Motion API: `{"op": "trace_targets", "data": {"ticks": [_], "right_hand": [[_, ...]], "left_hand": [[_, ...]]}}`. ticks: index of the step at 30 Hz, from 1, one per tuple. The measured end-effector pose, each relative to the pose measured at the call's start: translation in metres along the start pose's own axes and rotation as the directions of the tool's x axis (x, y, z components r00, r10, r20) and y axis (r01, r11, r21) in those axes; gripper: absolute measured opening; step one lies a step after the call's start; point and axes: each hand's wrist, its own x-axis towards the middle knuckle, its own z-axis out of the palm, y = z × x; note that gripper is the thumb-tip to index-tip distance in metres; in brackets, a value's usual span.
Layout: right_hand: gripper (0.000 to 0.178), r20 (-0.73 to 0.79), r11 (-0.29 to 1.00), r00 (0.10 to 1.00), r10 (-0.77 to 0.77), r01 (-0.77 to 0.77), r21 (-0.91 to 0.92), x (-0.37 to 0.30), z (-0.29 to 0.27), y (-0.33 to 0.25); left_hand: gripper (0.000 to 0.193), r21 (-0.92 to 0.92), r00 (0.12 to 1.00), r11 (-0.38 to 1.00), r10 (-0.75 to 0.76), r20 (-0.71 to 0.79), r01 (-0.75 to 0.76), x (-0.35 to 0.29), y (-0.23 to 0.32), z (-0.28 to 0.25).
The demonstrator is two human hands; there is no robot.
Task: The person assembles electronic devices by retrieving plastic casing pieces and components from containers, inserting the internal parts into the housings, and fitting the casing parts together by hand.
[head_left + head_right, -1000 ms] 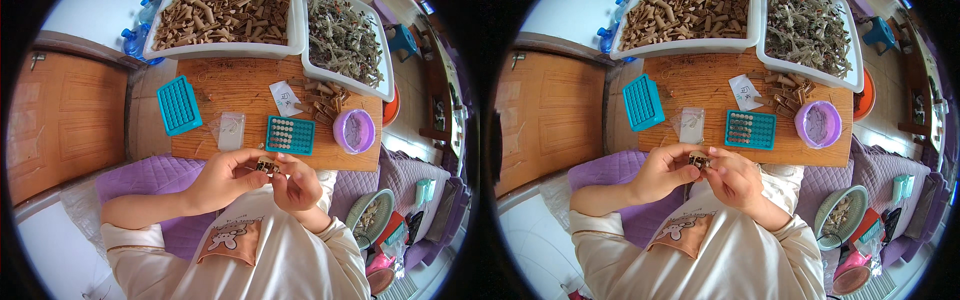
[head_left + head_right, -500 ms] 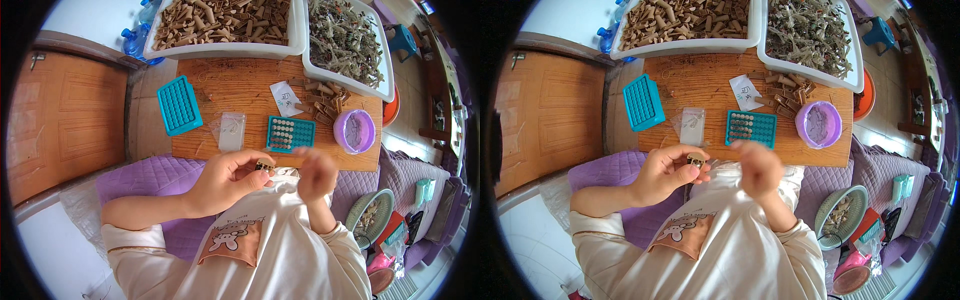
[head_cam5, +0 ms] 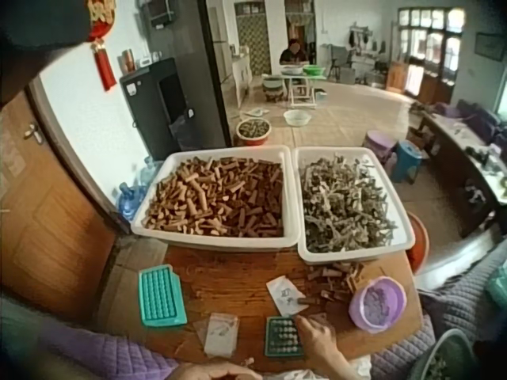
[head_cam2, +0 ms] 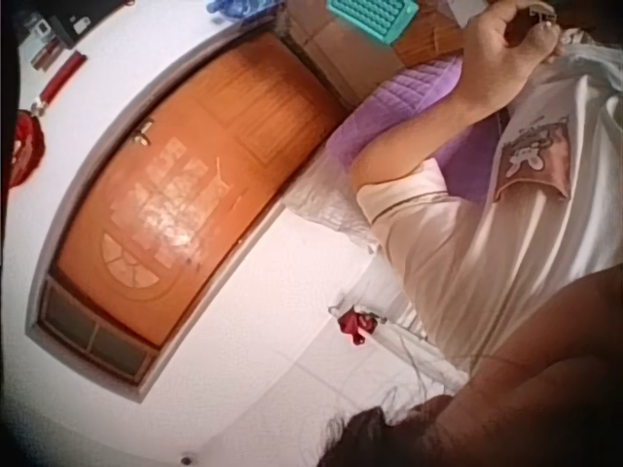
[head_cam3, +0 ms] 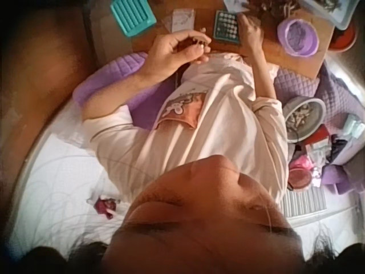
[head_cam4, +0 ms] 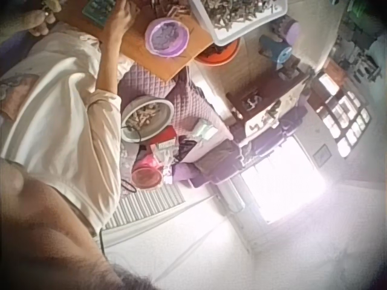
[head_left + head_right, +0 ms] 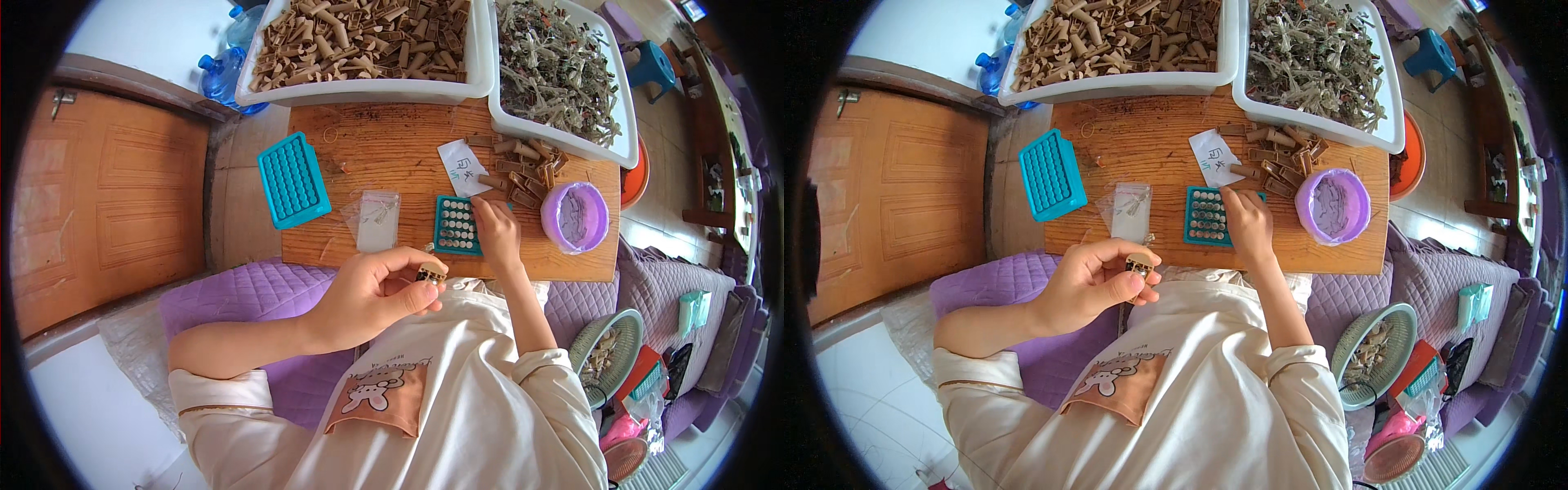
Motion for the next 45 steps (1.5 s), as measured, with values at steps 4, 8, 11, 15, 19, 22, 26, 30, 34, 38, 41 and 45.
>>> {"op": "trace_targets", "data": {"ticks": [4, 8, 11, 15, 19, 22, 26, 30, 34, 38, 41, 45], "right_hand": [[0.023, 0.076, 0.999, 0.997, 0.011, -0.009, -0.032, 0.000, -0.004, -0.001], [0.023, -0.018, 0.956, 0.977, 0.214, -0.205, 0.210, 0.012, -0.024, -0.024], [0.022, -0.053, 0.776, 0.913, 0.405, -0.312, 0.548, 0.023, -0.059, -0.071], [0.031, -0.284, 0.653, 0.958, 0.041, 0.190, 0.733, 0.022, -0.088, -0.114], [0.045, -0.406, 0.694, 0.907, -0.111, 0.363, 0.621, 0.024, -0.078, -0.123], [0.040, -0.385, 0.724, 0.916, -0.112, 0.341, 0.599, 0.021, -0.078, -0.125], [0.032, -0.308, 0.776, 0.950, -0.056, 0.235, 0.585, 0.021, -0.079, -0.129], [0.030, -0.116, 0.800, 0.981, -0.154, 0.192, 0.568, 0.029, -0.093, -0.119], [0.025, 0.206, 0.823, 0.944, -0.258, 0.103, 0.558, 0.034, -0.122, -0.113], [0.025, 0.454, 0.869, 0.883, -0.121, -0.126, 0.478, 0.041, -0.137, -0.123], [0.036, 0.596, 0.836, 0.788, -0.153, -0.218, 0.503, 0.044, -0.139, -0.121], [0.058, 0.655, 0.813, 0.605, -0.453, -0.021, 0.582, 0.056, -0.129, -0.102]], "left_hand": [[0.028, -0.011, 1.000, 1.000, -0.007, 0.004, 0.007, 0.001, -0.001, -0.001], [0.031, -0.007, 1.000, 1.000, -0.003, -0.009, 0.003, 0.004, -0.004, -0.002], [0.033, -0.022, 1.000, 1.000, 0.012, -0.012, -0.012, 0.003, -0.004, -0.002], [0.036, -0.020, 0.998, 0.998, 0.061, 0.014, -0.061, 0.003, -0.009, -0.002], [0.037, -0.002, 0.998, 0.999, 0.050, 0.028, -0.050, 0.003, -0.008, 0.001], [0.037, 0.018, 0.999, 0.999, 0.051, 0.005, -0.051, 0.003, -0.008, 0.002], [0.035, 0.058, 0.999, 0.998, 0.030, -0.041, -0.027, 0.005, -0.010, 0.000], [0.033, 0.133, 0.996, 0.990, -0.031, -0.082, 0.042, 0.008, -0.016, -0.003], [0.031, 0.382, 0.997, 0.922, 0.078, -0.014, -0.066, 0.006, -0.019, 0.002], [0.025, 0.557, 0.994, 0.824, 0.098, 0.040, -0.103, 0.004, -0.009, 0.008], [0.024, 0.700, 0.987, 0.701, 0.036, 0.159, -0.138, 0.001, -0.012, 0.011], [0.024, 0.650, 0.921, 0.708, -0.001, 0.389, -0.274, -0.008, -0.030, 0.017]]}}
